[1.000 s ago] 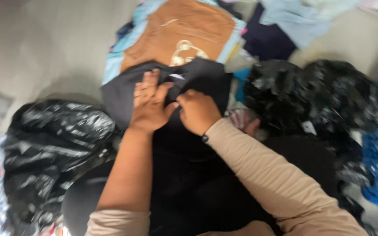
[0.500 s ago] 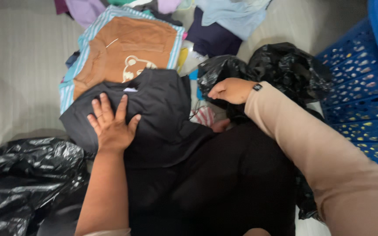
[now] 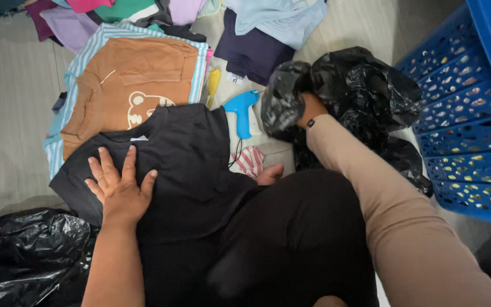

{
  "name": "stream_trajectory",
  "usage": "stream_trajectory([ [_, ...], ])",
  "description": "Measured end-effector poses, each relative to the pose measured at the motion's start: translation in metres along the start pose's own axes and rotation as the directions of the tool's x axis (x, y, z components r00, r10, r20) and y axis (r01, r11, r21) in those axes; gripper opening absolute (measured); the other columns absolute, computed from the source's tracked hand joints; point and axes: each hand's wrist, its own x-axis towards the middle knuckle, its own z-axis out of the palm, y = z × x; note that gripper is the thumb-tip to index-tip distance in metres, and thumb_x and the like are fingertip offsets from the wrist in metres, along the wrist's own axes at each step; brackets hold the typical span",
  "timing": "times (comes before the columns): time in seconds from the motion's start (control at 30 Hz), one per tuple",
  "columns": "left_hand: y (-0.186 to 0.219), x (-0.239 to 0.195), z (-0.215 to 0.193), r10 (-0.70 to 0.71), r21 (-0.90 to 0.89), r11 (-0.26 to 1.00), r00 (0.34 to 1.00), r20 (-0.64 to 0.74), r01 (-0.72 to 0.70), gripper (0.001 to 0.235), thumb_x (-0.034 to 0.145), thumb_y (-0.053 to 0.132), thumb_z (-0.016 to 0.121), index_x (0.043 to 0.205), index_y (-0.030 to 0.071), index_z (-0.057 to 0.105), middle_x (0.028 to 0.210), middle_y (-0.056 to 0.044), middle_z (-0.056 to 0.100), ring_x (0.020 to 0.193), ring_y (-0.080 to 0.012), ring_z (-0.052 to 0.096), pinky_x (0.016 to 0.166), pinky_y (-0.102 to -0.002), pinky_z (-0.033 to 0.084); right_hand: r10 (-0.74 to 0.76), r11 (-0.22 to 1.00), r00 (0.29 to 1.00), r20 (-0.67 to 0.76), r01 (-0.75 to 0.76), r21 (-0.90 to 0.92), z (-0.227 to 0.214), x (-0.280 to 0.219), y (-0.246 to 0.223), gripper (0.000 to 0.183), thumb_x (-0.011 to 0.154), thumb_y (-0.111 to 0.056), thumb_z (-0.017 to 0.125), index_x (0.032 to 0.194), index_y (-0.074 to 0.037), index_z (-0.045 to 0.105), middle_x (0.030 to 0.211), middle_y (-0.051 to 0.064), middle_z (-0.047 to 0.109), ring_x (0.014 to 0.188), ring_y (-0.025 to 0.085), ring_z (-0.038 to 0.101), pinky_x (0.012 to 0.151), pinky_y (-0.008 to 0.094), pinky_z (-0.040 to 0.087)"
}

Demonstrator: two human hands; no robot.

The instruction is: The person sits on the floor and folds a pile of children's clothing. They use a blue handheld device to apply a white sticker to the collar area of each garment, including a black t-shirt, a brown t-shirt with a tiger graphic, a striped shirt, and a white shirt with superhero prints.

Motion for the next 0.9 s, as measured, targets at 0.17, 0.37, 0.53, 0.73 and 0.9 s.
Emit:
stream_trajectory([
  [0.17,0.0,0.0,0.002,0.006,-0.012,1.0,1.0,-0.017,-0.007,0.078,0.094,0.066,0.046,0.163,0.044,0.018,0.173,-0.011,-0.012,0.156,-0.0369,-0.018,0.124,-0.064,-0.006,-0.024,0.998,1.0,-0.006,0.024,-0.065,-0.016,0.021,-0.011,0.031,0.09,-0.037,0.069,0.101,-0.01,0.079,0.096,0.016,0.076,0.101,0.037,0.072,0.083,0.048,0.059],
  [0.37,0.0,-0.001,0.0,0.013,-0.019,1.0,1.0,-0.025,-0.014,0.076,0.094,0.065,0.048,0.162,0.044,0.022,0.173,-0.011,-0.009,0.157,-0.0373,-0.017,0.125,-0.064,-0.004,-0.022,0.99,1.0,-0.019,0.019,-0.14,-0.031,0.034,-0.009,0.034,0.091,-0.034,0.071,0.097,-0.001,0.078,0.094,0.022,0.076,0.098,0.039,0.073,0.079,0.047,0.06],
  [0.53,0.001,-0.005,-0.004,0.041,-0.032,0.999,0.998,-0.04,-0.043,0.076,0.094,0.063,0.051,0.162,0.04,0.024,0.173,-0.014,-0.007,0.157,-0.0394,-0.014,0.124,-0.066,-0.002,-0.072,0.969,0.997,0.039,0.079,-0.234,-0.062,0.01,-0.036,0.04,0.092,-0.037,0.069,0.101,0.001,0.078,0.103,0.025,0.075,0.107,0.043,0.069,0.088,0.051,0.056],
  [0.73,-0.003,-0.005,0.002,0.064,-0.064,0.996,0.995,-0.075,-0.069,0.076,0.093,0.064,0.051,0.161,0.042,0.026,0.173,-0.013,-0.005,0.158,-0.0382,-0.012,0.124,-0.068,-0.001,-0.164,0.986,0.986,-0.025,0.164,0.002,-0.115,-0.067,-0.077,0.026,0.089,-0.028,0.075,0.11,-0.013,0.074,0.101,0.009,0.075,0.101,0.027,0.07,0.089,0.042,0.055],
  [0.9,0.023,-0.035,-0.01,0.098,-0.126,0.983,0.959,-0.265,-0.136,0.083,0.086,0.043,0.077,0.157,0.017,0.044,0.169,-0.025,0.015,0.156,-0.0461,0.009,0.121,-0.071,0.011,-0.759,0.576,0.542,-0.36,0.817,0.015,-0.098,-0.127,-0.131,0.013,0.084,-0.023,0.087,0.078,-0.018,0.077,0.112,0.007,0.071,0.093,0.032,0.065,0.083,0.042,0.052],
])
